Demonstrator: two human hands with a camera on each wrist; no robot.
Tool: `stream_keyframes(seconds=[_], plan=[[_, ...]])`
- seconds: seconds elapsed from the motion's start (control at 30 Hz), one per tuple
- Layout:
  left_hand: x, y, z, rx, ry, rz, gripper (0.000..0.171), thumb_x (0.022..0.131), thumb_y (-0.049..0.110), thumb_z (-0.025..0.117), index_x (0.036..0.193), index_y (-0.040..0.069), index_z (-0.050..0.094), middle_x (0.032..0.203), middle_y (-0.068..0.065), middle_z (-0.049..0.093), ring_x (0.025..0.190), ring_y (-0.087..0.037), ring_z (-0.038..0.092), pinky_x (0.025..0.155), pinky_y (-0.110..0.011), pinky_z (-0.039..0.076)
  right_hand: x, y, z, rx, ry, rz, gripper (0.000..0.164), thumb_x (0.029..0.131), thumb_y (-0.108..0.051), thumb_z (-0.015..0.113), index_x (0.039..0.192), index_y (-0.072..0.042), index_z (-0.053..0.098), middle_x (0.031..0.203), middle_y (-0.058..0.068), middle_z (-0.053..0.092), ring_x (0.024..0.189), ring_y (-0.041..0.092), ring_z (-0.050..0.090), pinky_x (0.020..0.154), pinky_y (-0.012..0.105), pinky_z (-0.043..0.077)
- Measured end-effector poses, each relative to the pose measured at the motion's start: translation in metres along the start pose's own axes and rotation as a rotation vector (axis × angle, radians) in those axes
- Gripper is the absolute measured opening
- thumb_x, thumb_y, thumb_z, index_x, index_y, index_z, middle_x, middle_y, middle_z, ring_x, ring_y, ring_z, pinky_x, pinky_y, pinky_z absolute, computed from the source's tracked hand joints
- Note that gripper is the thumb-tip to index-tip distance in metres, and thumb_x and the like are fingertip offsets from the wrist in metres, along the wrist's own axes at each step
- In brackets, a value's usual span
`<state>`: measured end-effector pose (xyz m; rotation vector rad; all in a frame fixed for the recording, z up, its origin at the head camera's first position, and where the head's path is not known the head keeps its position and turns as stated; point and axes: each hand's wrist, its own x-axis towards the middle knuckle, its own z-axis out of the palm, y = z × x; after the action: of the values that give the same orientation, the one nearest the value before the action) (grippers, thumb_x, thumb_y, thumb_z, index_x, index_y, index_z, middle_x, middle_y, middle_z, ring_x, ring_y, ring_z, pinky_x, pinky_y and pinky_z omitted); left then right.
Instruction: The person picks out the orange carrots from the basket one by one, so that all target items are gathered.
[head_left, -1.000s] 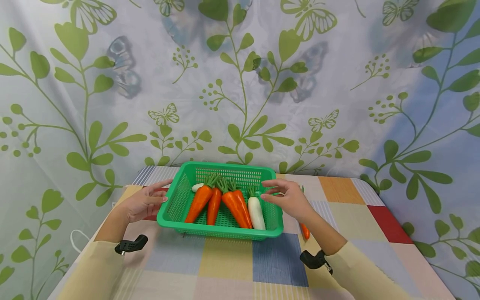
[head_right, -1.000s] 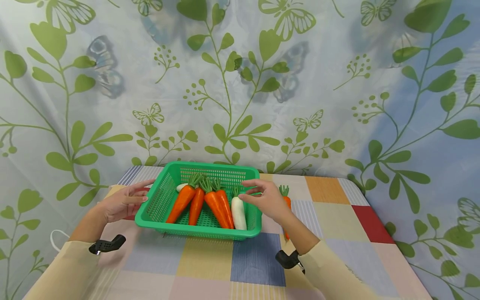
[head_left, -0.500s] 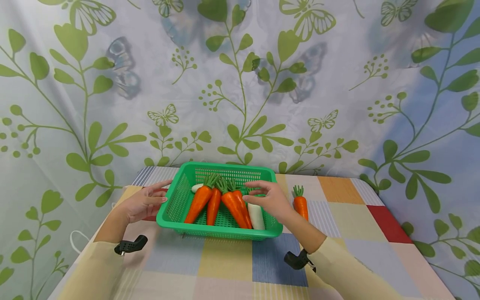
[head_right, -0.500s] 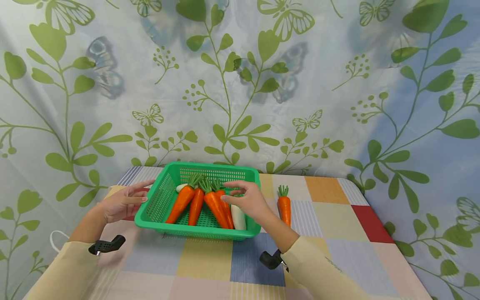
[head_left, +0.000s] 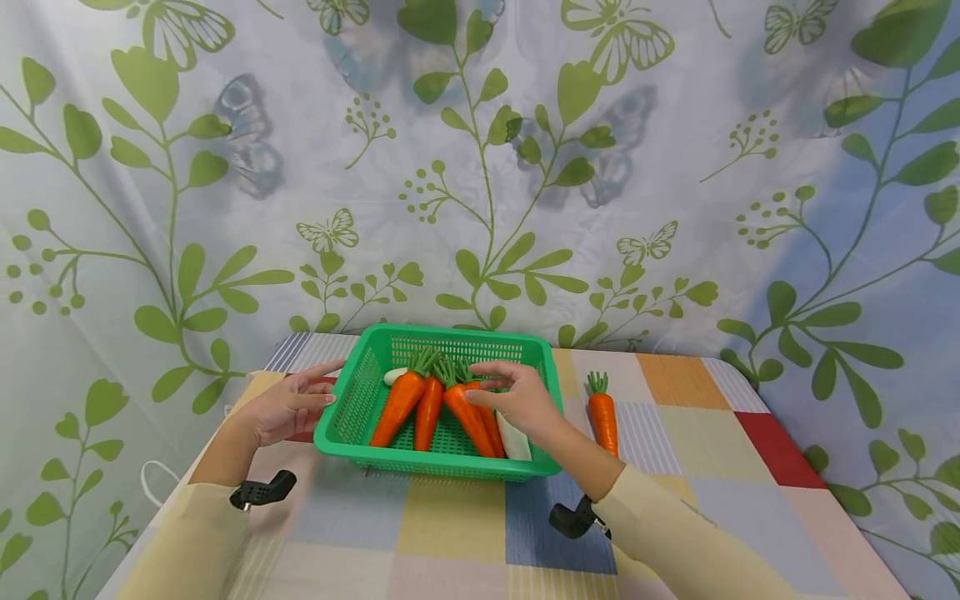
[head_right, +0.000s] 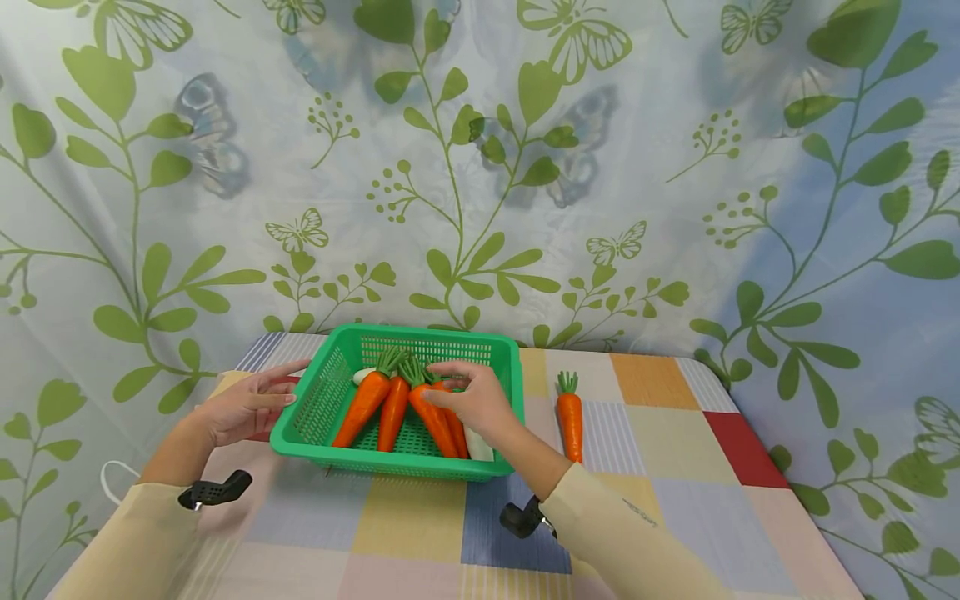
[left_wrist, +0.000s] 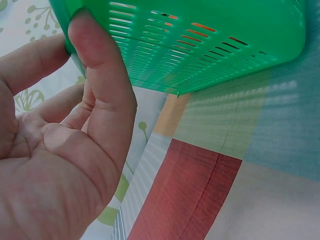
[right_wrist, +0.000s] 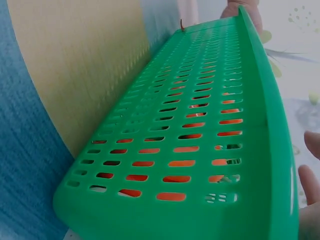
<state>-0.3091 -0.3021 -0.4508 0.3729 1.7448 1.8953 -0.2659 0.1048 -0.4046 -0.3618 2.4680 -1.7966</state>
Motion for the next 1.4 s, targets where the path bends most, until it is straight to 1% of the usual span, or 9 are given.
stream_keyframes(seconds=[0.13, 0.23, 0.4, 0.57, 0.77, 0.93, 1.1, 1.27, 1.4], plan=[[0.000, 0.000, 0.001, -0.008, 0.010, -0.010, 0.075, 0.105, 0.005, 0.053, 0.166, 0.012, 0.009, 0.122, -0.002, 0.065, 0.109, -0.016, 0.071, 0.094, -0.036, 0.061, 0.004, 0.003, 0.004, -0.018, -0.046, 0.021, 0.042, 0.086, -0.026, 0.084, 0.126, -0.019, 0.073, 0.141, 0.003, 0.064, 0.128, 0.033, 0.059, 0.096, 0.044, 0.058], [0.001, 0.000, 0.001, -0.006, 0.015, -0.012, 0.075, 0.105, 0.005, 0.054, 0.166, 0.012, 0.009, 0.122, -0.002, 0.065, 0.109, -0.016, 0.071, 0.094, -0.036, 0.061, 0.007, 0.005, 0.006, -0.031, -0.061, 0.033, 0.045, 0.086, -0.027, 0.084, 0.128, -0.017, 0.072, 0.143, 0.003, 0.063, 0.130, 0.035, 0.057, 0.098, 0.045, 0.057], [0.002, -0.001, 0.000, -0.007, 0.000, -0.001, 0.076, 0.105, 0.005, 0.054, 0.166, 0.011, 0.009, 0.125, -0.004, 0.065, 0.109, -0.017, 0.071, 0.094, -0.035, 0.061, 0.010, 0.008, 0.009, -0.071, -0.094, 0.043, 0.047, 0.085, -0.028, 0.086, 0.128, -0.016, 0.072, 0.143, 0.004, 0.062, 0.127, 0.035, 0.059, 0.092, 0.041, 0.059], [0.001, 0.000, 0.001, -0.010, -0.003, -0.003, 0.075, 0.105, 0.004, 0.054, 0.165, 0.010, 0.009, 0.125, -0.004, 0.064, 0.109, -0.017, 0.070, 0.094, -0.036, 0.061, 0.013, 0.011, 0.011, -0.124, -0.113, 0.031, 0.047, 0.085, -0.028, 0.085, 0.129, -0.018, 0.073, 0.144, 0.004, 0.061, 0.125, 0.036, 0.059, 0.088, 0.041, 0.059], [0.001, 0.001, 0.001, 0.002, -0.001, -0.006, 0.075, 0.105, 0.004, 0.052, 0.166, 0.011, 0.008, 0.128, -0.006, 0.063, 0.110, -0.018, 0.070, 0.094, -0.037, 0.061, 0.015, 0.013, 0.015, -0.165, -0.123, 0.040, 0.048, 0.084, -0.028, 0.086, 0.129, -0.017, 0.073, 0.142, 0.006, 0.062, 0.111, 0.030, 0.061, 0.073, 0.032, 0.054], [0.001, 0.001, 0.002, 0.010, -0.007, -0.010, 0.075, 0.105, 0.004, 0.052, 0.166, 0.011, 0.008, 0.130, -0.006, 0.063, 0.111, -0.019, 0.071, 0.095, -0.037, 0.060, 0.018, 0.015, 0.017, -0.156, -0.103, 0.068, 0.046, 0.084, -0.024, 0.086, 0.128, -0.017, 0.073, 0.140, 0.006, 0.063, 0.102, 0.024, 0.061, 0.067, 0.028, 0.049], [0.001, 0.002, 0.002, 0.016, -0.011, -0.012, 0.076, 0.105, 0.004, 0.052, 0.166, 0.011, 0.007, 0.128, -0.005, 0.063, 0.110, -0.018, 0.070, 0.095, -0.038, 0.060, 0.022, 0.018, 0.019, -0.176, -0.114, 0.085, 0.046, 0.084, -0.024, 0.086, 0.128, -0.017, 0.073, 0.139, 0.006, 0.063, 0.096, 0.024, 0.060, 0.065, 0.029, 0.049], [0.001, 0.003, 0.002, 0.013, -0.002, -0.010, 0.077, 0.105, 0.004, 0.054, 0.166, 0.012, 0.008, 0.125, -0.005, 0.063, 0.109, -0.017, 0.070, 0.095, -0.038, 0.060, 0.026, 0.018, 0.021, -0.220, -0.112, 0.104, 0.044, 0.084, -0.024, 0.086, 0.127, -0.022, 0.073, 0.140, 0.004, 0.063, 0.102, 0.024, 0.062, 0.069, 0.029, 0.054], [0.001, 0.003, 0.002, 0.012, 0.003, -0.013, 0.077, 0.105, 0.005, 0.054, 0.166, 0.012, 0.008, 0.126, -0.005, 0.064, 0.109, -0.017, 0.071, 0.094, -0.037, 0.060, 0.029, 0.020, 0.022, -0.262, -0.118, 0.100, 0.045, 0.084, -0.023, 0.086, 0.127, -0.023, 0.073, 0.142, 0.005, 0.061, 0.105, 0.026, 0.063, 0.072, 0.031, 0.057]])
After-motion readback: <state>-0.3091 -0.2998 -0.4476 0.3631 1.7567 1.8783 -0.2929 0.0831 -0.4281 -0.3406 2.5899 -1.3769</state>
